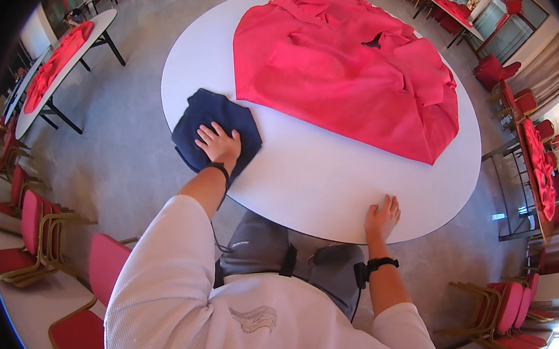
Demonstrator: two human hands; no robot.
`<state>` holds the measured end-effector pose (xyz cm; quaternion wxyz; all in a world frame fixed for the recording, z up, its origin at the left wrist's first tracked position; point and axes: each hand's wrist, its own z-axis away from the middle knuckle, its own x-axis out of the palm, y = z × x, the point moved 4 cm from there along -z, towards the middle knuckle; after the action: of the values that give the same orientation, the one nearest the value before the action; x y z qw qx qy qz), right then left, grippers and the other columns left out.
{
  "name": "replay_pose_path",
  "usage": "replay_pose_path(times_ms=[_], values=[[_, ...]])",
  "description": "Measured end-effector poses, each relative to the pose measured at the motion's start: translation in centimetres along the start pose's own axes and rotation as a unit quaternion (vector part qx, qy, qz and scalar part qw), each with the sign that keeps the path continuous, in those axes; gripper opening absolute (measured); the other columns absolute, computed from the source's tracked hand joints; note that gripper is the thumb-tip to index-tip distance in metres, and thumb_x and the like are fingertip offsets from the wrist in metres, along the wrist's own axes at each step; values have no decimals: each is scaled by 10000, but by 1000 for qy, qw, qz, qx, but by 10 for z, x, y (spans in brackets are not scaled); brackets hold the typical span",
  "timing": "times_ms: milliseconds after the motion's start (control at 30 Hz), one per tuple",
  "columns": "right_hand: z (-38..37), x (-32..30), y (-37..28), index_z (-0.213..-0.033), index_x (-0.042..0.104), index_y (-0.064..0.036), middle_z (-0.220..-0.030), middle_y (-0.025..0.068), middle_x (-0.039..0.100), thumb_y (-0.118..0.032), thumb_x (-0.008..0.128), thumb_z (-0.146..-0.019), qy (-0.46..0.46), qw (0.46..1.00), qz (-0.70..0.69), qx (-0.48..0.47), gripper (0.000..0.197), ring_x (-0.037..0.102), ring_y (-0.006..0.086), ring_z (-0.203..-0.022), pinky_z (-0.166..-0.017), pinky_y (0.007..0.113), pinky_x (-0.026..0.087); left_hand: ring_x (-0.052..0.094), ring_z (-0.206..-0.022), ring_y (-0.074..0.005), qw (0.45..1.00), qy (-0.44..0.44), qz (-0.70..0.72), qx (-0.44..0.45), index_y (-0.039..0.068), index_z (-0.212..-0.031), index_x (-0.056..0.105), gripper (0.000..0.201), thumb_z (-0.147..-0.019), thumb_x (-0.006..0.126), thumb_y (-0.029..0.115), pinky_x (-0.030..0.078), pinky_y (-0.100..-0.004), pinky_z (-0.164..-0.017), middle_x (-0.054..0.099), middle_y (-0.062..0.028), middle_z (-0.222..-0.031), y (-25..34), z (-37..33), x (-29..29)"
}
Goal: The person wipes the surface of two round tables with a dark cloth. They move between a wooden table and a white table, wiping around a large red cloth placed on each table. The person uses circular and back-and-forth motions to clean the visible table surfaces.
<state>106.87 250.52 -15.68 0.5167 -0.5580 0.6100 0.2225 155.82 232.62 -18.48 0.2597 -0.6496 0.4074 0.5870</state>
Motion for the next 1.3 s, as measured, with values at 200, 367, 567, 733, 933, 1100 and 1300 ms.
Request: replay_pose_path(times_ms=[200, 367, 567, 733, 933, 1100, 1300], values=[[-2, 6, 6, -1342, 564, 11, -1482, 244, 482, -227, 548, -893, -5, 1000, 9, 8, 509, 421, 384, -1403, -1201, 524, 285, 164, -1527, -460, 995, -31, 12, 99, 10, -1563, 325, 807, -963, 421, 540, 113, -630, -1205, 205, -304, -1635, 49, 78, -14], [-1, 14, 10, -1343, 569, 5, -1486, 246, 477, -228, 548, -888, 2, 1000, 12, 2, 512, 418, 389, -1408, -1205, 520, 282, 146, -1534, -448, 967, -73, 25, 244, 13, -1570, 307, 820, -961, 437, 547, 95, -614, -1213, 206, -279, -1643, 116, 140, -20], [1, 11, 11, -1327, 579, -1, -1469, 243, 492, -224, 553, -878, 9, 1000, 1, 9, 502, 429, 393, -1400, -1204, 523, 277, 168, -1541, -386, 867, -108, 73, 481, 80, -1578, 314, 788, -967, 463, 554, 98, -551, -1240, 215, -227, -1654, 184, 169, -20], [1, 16, 8, -1319, 579, -4, -1470, 236, 489, -229, 566, -871, -2, 1000, -2, 10, 501, 425, 390, -1403, -1205, 527, 274, 195, -1538, -353, 838, -144, 69, 523, 134, -1582, 324, 761, -969, 468, 561, 111, -520, -1246, 256, -193, -1647, 203, 138, -14], [1, 6, 8, -1350, 560, -21, -1488, 226, 478, -225, 566, -876, -17, 999, 16, 27, 516, 415, 377, -1411, -1209, 520, 269, 221, -1526, -358, 848, -134, 62, 509, 113, -1556, 380, 752, -963, 480, 564, 104, -502, -1250, 287, -180, -1637, 233, 107, -13], [1, 9, 5, -1332, 558, -8, -1486, 232, 466, -215, 576, -868, -20, 1000, 16, 13, 509, 410, 391, -1409, -1202, 535, 271, 281, -1499, -344, 864, -125, 131, 470, 123, -1509, 450, 731, -912, 568, 528, 151, -498, -1237, 391, -161, -1584, 242, 82, 0], [2, 9, 5, -1339, 552, -5, -1482, 244, 467, -203, 568, -876, -15, 1000, 12, 1, 504, 411, 402, -1404, -1196, 540, 275, 387, -1418, -352, 863, -97, 232, 439, 165, -1419, 540, 644, -859, 679, 451, 277, -487, -1187, 487, -135, -1502, 239, 50, -5]])
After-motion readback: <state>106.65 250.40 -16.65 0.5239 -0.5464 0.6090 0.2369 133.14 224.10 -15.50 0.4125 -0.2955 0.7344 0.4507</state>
